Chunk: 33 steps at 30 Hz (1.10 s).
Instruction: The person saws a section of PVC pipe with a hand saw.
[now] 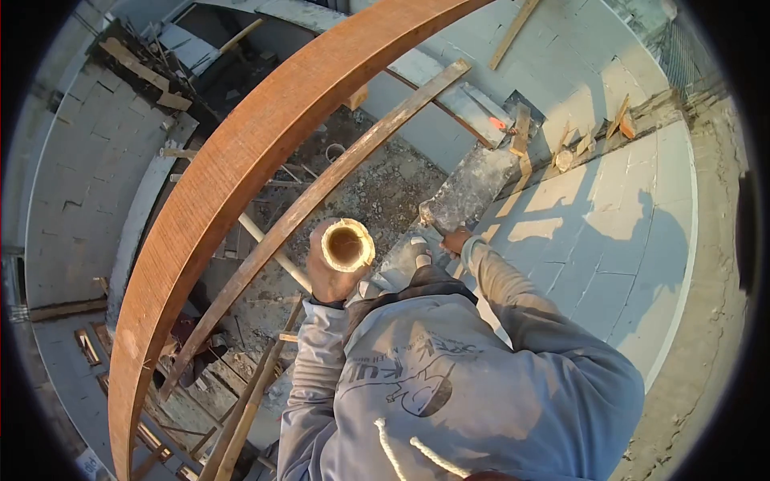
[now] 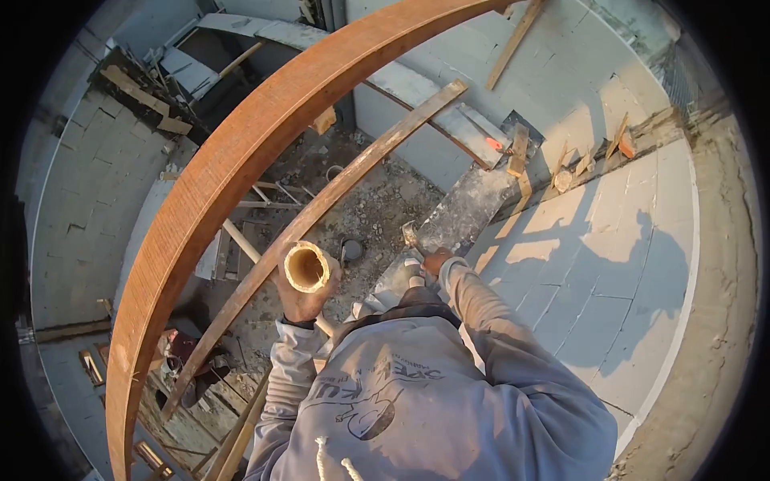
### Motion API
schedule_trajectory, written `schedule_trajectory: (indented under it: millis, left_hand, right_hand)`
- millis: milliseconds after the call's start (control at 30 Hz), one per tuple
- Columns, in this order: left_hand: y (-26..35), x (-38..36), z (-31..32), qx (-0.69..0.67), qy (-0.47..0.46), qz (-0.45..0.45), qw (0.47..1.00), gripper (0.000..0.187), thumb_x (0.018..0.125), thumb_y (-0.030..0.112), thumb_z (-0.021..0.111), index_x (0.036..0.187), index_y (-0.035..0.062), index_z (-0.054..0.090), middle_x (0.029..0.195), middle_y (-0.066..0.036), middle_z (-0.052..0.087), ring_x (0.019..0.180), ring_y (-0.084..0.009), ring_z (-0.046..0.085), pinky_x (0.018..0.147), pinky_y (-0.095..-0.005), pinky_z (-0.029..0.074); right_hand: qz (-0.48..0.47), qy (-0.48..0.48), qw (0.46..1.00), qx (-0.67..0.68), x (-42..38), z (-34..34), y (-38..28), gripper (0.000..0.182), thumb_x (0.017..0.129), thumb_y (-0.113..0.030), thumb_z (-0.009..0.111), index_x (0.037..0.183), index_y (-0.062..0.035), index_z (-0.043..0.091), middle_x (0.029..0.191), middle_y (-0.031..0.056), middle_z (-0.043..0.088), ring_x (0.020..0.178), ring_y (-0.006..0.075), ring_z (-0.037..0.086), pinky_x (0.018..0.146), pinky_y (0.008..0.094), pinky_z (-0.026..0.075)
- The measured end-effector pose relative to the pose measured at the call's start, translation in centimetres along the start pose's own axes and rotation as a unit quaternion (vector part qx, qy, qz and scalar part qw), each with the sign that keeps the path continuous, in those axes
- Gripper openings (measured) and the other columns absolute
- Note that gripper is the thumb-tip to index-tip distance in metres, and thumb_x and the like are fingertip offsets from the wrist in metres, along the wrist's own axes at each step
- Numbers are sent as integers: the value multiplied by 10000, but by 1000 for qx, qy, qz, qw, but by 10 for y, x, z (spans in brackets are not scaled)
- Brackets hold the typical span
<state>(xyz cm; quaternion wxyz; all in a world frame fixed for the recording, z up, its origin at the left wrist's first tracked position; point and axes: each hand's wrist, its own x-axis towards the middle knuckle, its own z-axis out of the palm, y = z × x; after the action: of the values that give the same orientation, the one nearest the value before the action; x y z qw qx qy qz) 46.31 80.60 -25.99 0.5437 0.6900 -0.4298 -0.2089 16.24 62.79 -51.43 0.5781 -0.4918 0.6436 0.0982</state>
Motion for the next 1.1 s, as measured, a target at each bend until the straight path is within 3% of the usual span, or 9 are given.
schedule_trajectory:
  millis: [200,300,400,567,633,867,933,1000,1100]
  left_hand:
    - [20,75,102,12,-175,77,982,694,617,170,871,1173,3,490,1055,-121,630,952,-230,636,852,-331,505]
    - [38,109,155,1,-196,79,977,710,614,189,872,1179,3,486,1098,-144,607,1009,-270,615,889,-366,485]
    - [38,140,211,-7,-182,105,978,680,617,257,868,1156,19,528,1069,-151,612,980,-297,624,855,-379,494]
    - [46,198,302,-1,-180,105,978,698,618,239,870,1169,10,509,1070,-140,605,975,-285,616,857,-382,489]
    - [51,221,340,1,-185,80,979,700,618,235,872,1168,8,504,1075,-141,605,974,-277,617,855,-380,489]
    - [52,294,466,-26,-229,42,972,720,632,271,875,1175,9,481,1052,-121,636,941,-221,630,838,-334,499]
    - [50,315,494,28,-263,46,963,724,631,269,874,1179,10,478,1054,-113,636,941,-213,629,836,-336,498]
    - [35,337,523,28,-299,34,953,721,633,239,878,1187,17,472,1043,-87,632,927,-191,623,830,-326,501]
    - [26,363,569,-20,-373,-8,928,702,641,153,868,1202,30,464,1026,-48,605,910,-145,599,828,-305,508]
  right_hand:
    - [48,74,985,147,-53,-51,52,172,779,-154,710,742,1,645,571,88,587,444,235,575,392,384,433]
    - [-183,34,966,-178,-13,-71,120,149,791,-130,691,739,0,640,554,86,570,443,234,564,403,390,429]
    - [28,56,994,-86,13,-89,161,156,780,-155,701,916,-80,682,786,91,661,736,244,642,605,397,504]
    - [91,41,980,-171,40,-164,144,344,795,-203,683,1138,-198,690,1008,101,703,1051,278,648,840,395,541]
    - [0,-76,876,-477,39,-204,111,359,814,-202,665,1173,-201,678,1045,137,690,1082,314,630,891,404,526]
    - [-89,7,892,-443,59,-305,82,267,775,-111,681,1018,0,682,866,180,690,828,336,690,717,384,552]
    - [204,44,969,130,74,-322,70,275,789,-165,695,1040,-52,703,1008,144,701,1009,303,662,851,372,544]
    - [15,16,987,-157,114,-332,92,249,805,-162,667,1015,-32,700,1040,157,691,993,306,665,853,375,540]
    - [30,41,971,-232,124,-357,55,233,799,-143,624,951,20,692,931,213,688,854,311,694,722,384,556]
